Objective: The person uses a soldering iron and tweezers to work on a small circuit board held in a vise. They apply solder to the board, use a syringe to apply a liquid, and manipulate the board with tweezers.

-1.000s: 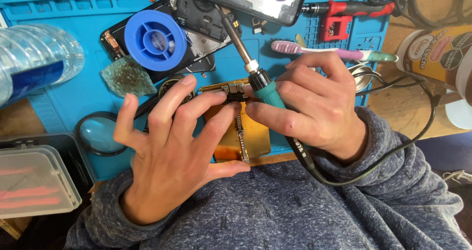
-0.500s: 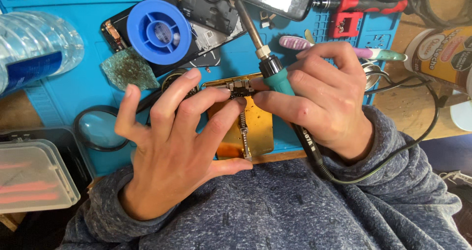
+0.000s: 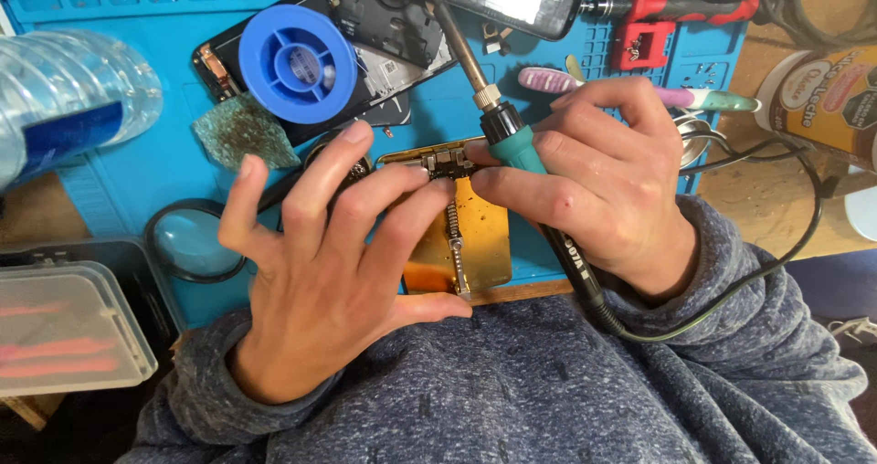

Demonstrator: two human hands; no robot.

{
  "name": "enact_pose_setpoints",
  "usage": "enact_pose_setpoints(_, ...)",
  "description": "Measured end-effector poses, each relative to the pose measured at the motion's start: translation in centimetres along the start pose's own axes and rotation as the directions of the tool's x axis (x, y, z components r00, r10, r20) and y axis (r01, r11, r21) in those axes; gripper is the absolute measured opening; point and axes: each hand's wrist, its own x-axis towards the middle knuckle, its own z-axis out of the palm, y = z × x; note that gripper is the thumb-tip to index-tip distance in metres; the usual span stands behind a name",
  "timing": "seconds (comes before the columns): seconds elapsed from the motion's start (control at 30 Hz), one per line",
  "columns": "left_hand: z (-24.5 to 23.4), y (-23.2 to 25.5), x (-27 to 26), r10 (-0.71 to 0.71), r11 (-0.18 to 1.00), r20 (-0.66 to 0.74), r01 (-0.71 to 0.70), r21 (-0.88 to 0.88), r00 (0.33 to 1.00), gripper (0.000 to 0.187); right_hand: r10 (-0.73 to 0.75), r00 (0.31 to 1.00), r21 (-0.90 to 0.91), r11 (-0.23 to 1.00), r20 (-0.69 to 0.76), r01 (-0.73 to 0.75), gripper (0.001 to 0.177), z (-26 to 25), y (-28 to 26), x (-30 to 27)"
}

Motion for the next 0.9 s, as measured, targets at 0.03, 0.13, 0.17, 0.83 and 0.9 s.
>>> enact_pose_setpoints(0.03,0.1,-0.1,-0.1,-0.02,1.0,-0.01,0.02,-0.016,1.0,0.142,0.001,1.0,0.008,1.0,0.003,-0.001,0.014,0.0,0.0,0.0)
enact_pose_setpoints(0.13,0.3,0.1,0.1,-0.073,0.995,-0.073,0.068,-0.066,0.995,0.127,0.001,1.0,0.004,1.0,-0.004,-0.001,0.018,0.1,0.1,-0.2)
enact_pose_setpoints(0.17,0.3,0.3,0.2,-0.105,0.991,-0.124,0.093,-0.1,0.987,0.111,-0.001,1.0,-0.007,1.0,-0.016,0.0,0.026,0.2,0.1,-0.2)
enact_pose_setpoints(0.83,1.2,1.1,1.3,-0.208,0.973,-0.273,0.228,0.043,0.939,0.014,0.013,1.0,0.051,0.999,-0.018,-0.012,0.013,0.4,-0.3,-0.4)
enact_pose_setpoints(0.9,1.1,1.0,1.4,-0.217,0.972,-0.285,0.233,0.025,0.934,0.015,0.032,0.999,0.055,0.998,-0.035,-0.03,0.015,0.5,-0.4,-0.3)
